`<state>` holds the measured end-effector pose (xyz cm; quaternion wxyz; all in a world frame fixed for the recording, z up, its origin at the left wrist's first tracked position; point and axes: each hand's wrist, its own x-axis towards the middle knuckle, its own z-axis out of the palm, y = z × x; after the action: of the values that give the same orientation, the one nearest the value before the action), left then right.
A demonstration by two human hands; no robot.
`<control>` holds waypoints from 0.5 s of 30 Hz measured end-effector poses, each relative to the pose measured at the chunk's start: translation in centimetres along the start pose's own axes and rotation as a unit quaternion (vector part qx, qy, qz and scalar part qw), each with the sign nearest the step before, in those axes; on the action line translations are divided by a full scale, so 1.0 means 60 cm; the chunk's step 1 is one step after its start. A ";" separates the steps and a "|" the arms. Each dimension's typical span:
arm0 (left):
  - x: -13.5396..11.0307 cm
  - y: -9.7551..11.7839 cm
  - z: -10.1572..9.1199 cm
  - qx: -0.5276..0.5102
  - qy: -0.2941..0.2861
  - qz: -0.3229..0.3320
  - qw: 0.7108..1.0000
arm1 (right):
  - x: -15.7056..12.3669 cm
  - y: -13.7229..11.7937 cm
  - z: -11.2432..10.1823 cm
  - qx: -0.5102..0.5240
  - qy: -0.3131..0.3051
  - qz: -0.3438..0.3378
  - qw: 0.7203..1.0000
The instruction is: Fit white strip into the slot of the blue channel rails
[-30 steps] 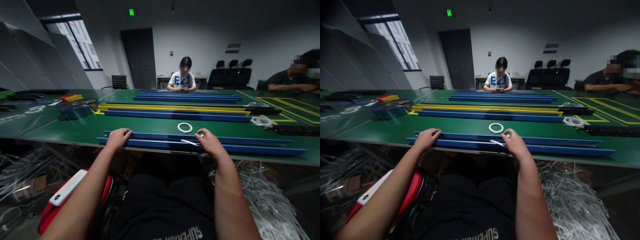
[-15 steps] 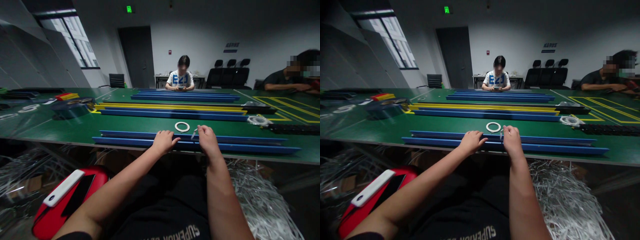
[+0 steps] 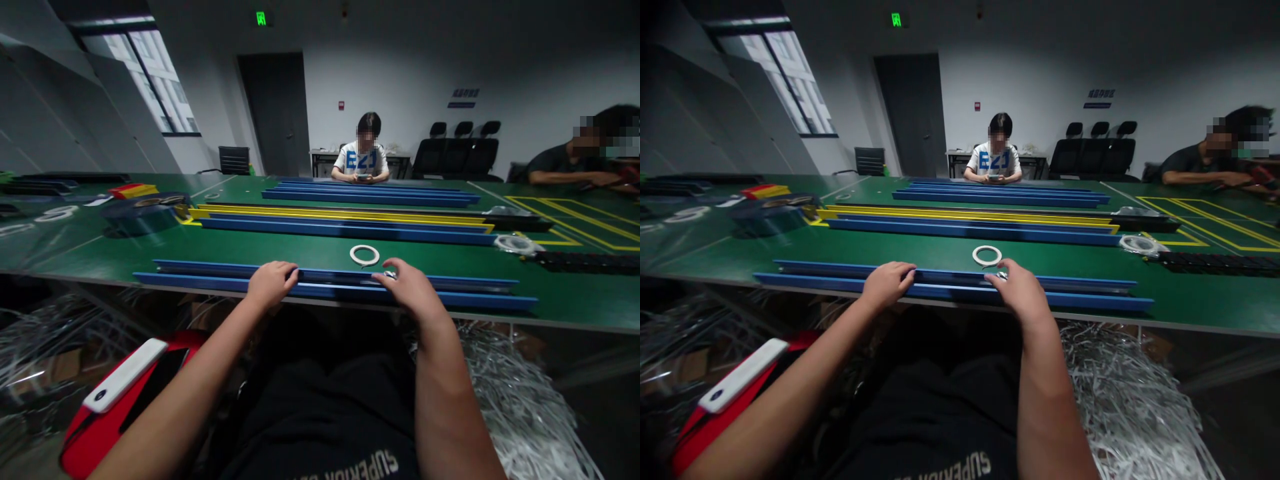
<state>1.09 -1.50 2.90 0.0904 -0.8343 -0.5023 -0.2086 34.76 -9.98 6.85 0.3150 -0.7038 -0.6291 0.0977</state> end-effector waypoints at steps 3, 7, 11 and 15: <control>-0.021 -0.086 -0.016 0.005 -0.017 -0.022 1.000 | -0.004 0.023 0.003 -0.104 -0.068 -0.005 0.992; -0.034 -0.170 -0.031 0.008 -0.040 -0.033 0.999 | -0.005 0.042 -0.002 -0.154 -0.094 0.011 0.983; -0.029 -0.196 -0.033 -0.002 -0.048 -0.040 0.998 | 0.001 0.046 -0.015 -0.172 -0.057 -0.001 0.984; -0.011 -0.162 -0.027 0.014 -0.058 -0.065 0.996 | 0.012 0.041 -0.018 -0.124 0.042 -0.047 0.990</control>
<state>-8.10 2.06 3.50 0.0590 -0.8092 -0.5627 -0.1583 37.52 -9.67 6.50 0.2558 -0.7107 -0.6548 -0.0256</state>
